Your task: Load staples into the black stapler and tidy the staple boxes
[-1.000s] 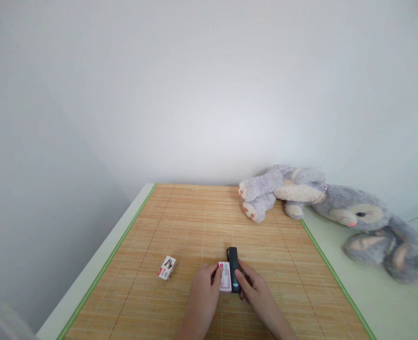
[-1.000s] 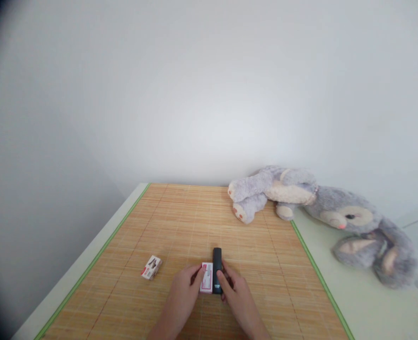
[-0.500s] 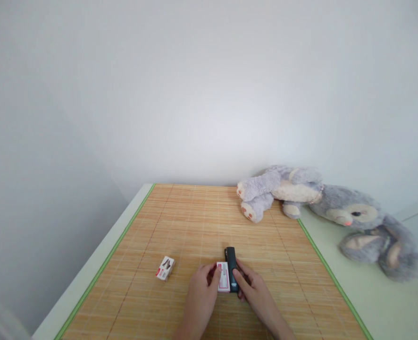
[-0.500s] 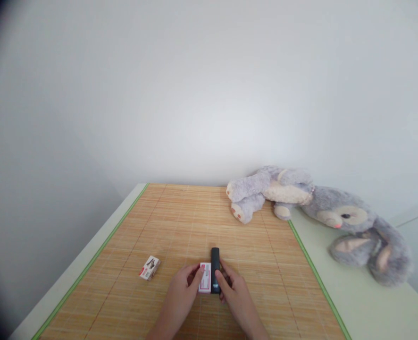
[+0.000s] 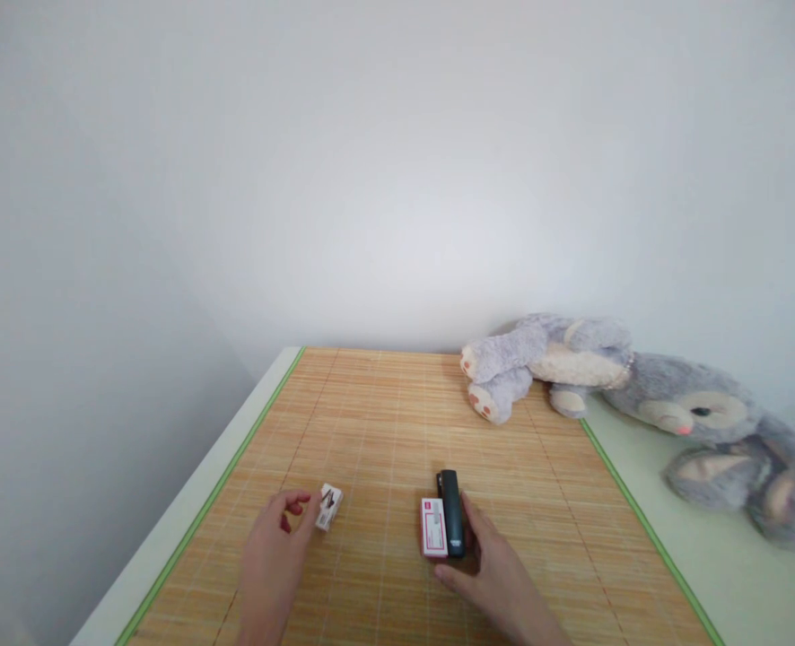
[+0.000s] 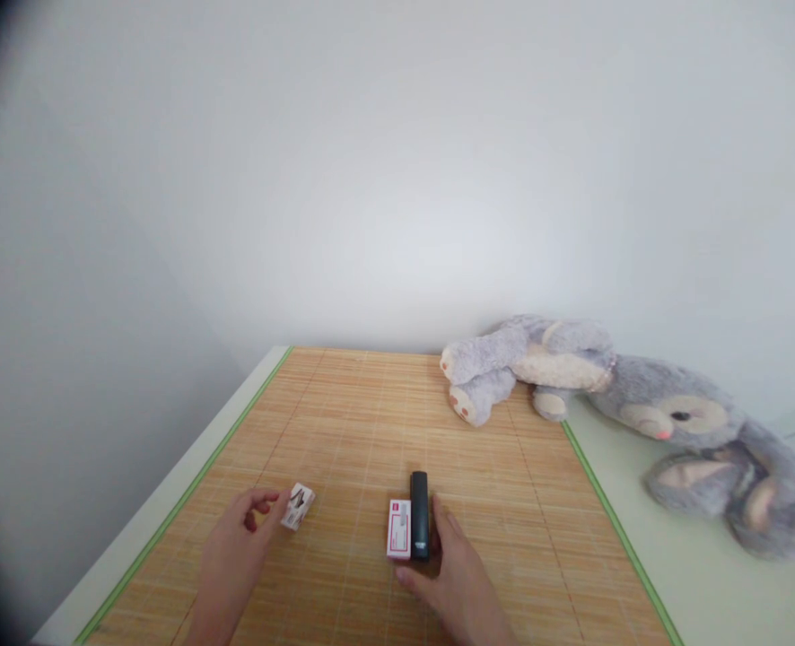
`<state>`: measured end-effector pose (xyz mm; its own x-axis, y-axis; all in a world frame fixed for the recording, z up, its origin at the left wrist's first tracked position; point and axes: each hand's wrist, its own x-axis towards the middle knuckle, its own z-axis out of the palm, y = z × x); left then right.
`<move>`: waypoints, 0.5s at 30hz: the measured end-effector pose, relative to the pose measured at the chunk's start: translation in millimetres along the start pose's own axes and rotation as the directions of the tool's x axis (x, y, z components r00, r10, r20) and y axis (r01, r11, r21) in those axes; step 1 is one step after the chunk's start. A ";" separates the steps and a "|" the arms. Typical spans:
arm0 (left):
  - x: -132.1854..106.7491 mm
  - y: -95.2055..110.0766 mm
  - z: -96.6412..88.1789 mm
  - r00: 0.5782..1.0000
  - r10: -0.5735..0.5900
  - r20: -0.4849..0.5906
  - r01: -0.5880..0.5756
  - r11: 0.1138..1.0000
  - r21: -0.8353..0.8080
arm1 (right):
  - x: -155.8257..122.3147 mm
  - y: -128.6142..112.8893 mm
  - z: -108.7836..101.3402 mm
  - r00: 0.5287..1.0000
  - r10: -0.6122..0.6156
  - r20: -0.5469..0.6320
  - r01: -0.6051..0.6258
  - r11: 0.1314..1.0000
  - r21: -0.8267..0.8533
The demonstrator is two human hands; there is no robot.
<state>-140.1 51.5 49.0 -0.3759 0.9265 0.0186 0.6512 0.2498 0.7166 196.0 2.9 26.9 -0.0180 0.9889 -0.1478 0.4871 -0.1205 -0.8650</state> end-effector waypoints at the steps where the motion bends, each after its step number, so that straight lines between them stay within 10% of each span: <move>1: 5.5 -8.5 -1.1 0.998 -0.029 0.060 0.031 0.999 -0.029 | 0.7 -2.4 1.0 1.000 -0.001 0.008 0.001 1.000 -0.030; 5: 13.5 -7.9 20.4 0.955 -0.020 0.295 0.081 0.977 -0.197 | 6.9 -9.8 4.2 0.999 0.009 0.039 -0.004 0.994 -0.113; 15: -1.2 85.0 115.2 0.842 0.232 0.487 -0.048 0.932 -0.360 | 11.5 -14.7 8.2 0.999 0.030 0.015 -0.026 0.976 -0.216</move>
<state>-8.3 104.0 29.6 0.1558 0.9751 -0.1579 0.3874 0.0867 0.9178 181.5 15.3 34.0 -0.0166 0.9834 -0.1806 0.6641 -0.1242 -0.7372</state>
